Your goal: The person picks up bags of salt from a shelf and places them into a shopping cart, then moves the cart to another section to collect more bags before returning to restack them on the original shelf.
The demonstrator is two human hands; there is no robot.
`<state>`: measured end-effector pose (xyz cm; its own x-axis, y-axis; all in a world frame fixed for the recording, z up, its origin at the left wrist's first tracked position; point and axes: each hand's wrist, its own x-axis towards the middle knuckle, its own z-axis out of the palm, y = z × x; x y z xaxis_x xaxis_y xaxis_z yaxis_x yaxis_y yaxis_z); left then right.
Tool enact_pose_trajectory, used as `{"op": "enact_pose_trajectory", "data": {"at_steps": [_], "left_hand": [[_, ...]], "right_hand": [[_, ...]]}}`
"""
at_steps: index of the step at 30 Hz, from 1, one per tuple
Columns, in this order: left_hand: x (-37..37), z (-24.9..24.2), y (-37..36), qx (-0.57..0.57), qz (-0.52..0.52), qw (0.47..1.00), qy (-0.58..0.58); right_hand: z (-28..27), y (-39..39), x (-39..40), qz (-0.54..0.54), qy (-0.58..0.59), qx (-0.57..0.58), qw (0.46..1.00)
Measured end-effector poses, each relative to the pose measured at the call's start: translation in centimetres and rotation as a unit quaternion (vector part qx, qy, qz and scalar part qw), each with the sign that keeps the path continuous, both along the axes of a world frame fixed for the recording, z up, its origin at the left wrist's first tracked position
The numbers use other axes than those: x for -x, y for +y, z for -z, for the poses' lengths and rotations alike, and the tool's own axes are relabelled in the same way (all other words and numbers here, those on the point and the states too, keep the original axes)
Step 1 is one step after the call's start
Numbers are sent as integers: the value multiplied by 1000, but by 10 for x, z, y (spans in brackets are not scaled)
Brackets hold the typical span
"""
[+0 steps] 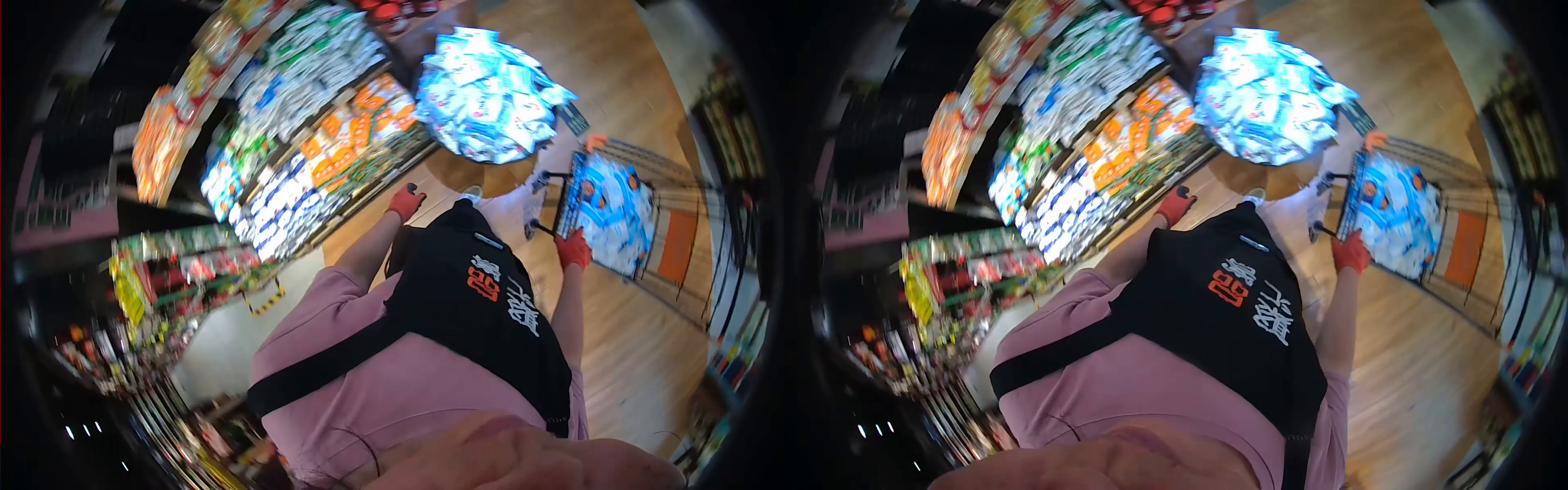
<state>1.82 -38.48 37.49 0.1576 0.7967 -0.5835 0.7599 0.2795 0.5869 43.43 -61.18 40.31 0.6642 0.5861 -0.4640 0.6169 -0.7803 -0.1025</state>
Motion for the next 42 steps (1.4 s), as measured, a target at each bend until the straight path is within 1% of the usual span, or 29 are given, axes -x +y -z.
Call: {"op": "enact_pose_trajectory", "data": {"at_steps": [2, 3, 5, 6, 7, 8, 10, 12, 13, 14, 15, 16, 18, 20, 23, 24, 25, 28, 31, 32, 33, 34, 35, 37, 38, 39, 40, 41, 42], "left_hand": [[33, -8, -30, -63, 13, 994, 89], [60, 12, -42, -50, -13, 995, 90], [93, -6, -78, 8, -86, 985, 153], [118, 5, -92, 23, -123, 980, 156], [145, 25, -113, 44, -158, 973, 161], [171, 40, -141, 77, -181, 968, 157], [215, 63, -175, 130, -213, 957, 145], [238, 64, -211, 108, -201, 957, 181], [245, 90, -224, 74, -207, 945, 244], [253, 88, -229, 76, -170, 950, 250], [258, 81, -227, 82, -125, 958, 247], [261, 75, -219, 81, -87, 963, 243], [257, 61, -186, 82, -21, 969, 232], [252, 47, -149, 83, 66, 968, 229], [236, 35, -75, 34, 253, 939, 232], [228, 29, -48, 25, 266, 937, 225], [216, 21, -17, 14, 281, 934, 218], [156, -47, 62, 81, 101, 983, 128], [119, -74, 125, -11, 166, 979, 115], [112, -64, 142, -61, 157, 982, 90], [111, -29, 172, -16, 205, 977, 65], [106, -16, 188, -49, 222, 974, 10], [86, -56, 195, -55, 234, 970, -39], [77, -41, 213, -35, 239, 969, -47], [77, -35, 218, -29, 243, 968, -53], [73, -54, 217, -14, 238, 969, -57], [73, -92, 211, 1, 233, 970, -61], [79, -113, 205, 16, 227, 972, -65], [94, -101, 201, -9, 234, 971, -46]], "right_hand": [[-23, 15, -4, 2, 22, 51, 998], [-30, 22, -7, 4, 20, 72, 997], [-12, 25, -12, -47, -35, 90, 994], [7, 26, -19, -48, 8, 59, 997], [71, 19, -42, 27, 90, -19, 995], [133, 13, -63, 104, 168, -97, 976], [132, 11, -65, 109, 166, -102, 975], [132, 17, -58, 116, 172, -95, 974], [132, 16, -57, 118, 173, -83, 974], [132, 13, -63, 127, 170, -77, 974], [130, 7, -63, 101, 118, -66, 986], [126, 7, -55, 81, 65, -57, 993], [75, 11, -27, 101, 43, -20, 994], [49, 12, -11, 100, 18, -1, 995], [30, 13, 6, 111, -19, 19, 993], [25, 11, 14, 119, -31, 25, 992], [32, 7, 17, 127, -38, 20, 991], [-9, 21, 45, 191, -6, 39, 981], [-38, 38, 73, 229, -25, 44, 972], [-42, 41, 84, 232, -32, 45, 971], [-33, 41, 87, 240, -23, 51, 969], [-30, 45, 93, 242, -15, 51, 969], [-30, 47, 98, 243, -6, 54, 968], [-24, 48, 110, 252, -1, 50, 966], [-20, 44, 118, 236, -18, 47, 970], [-21, 49, 125, 220, -37, 40, 974], [-25, 57, 135, 203, -55, 32, 977], [-30, 64, 146, 199, -67, 26, 977], [-34, 70, 157, 195, -78, 20, 977]]}}
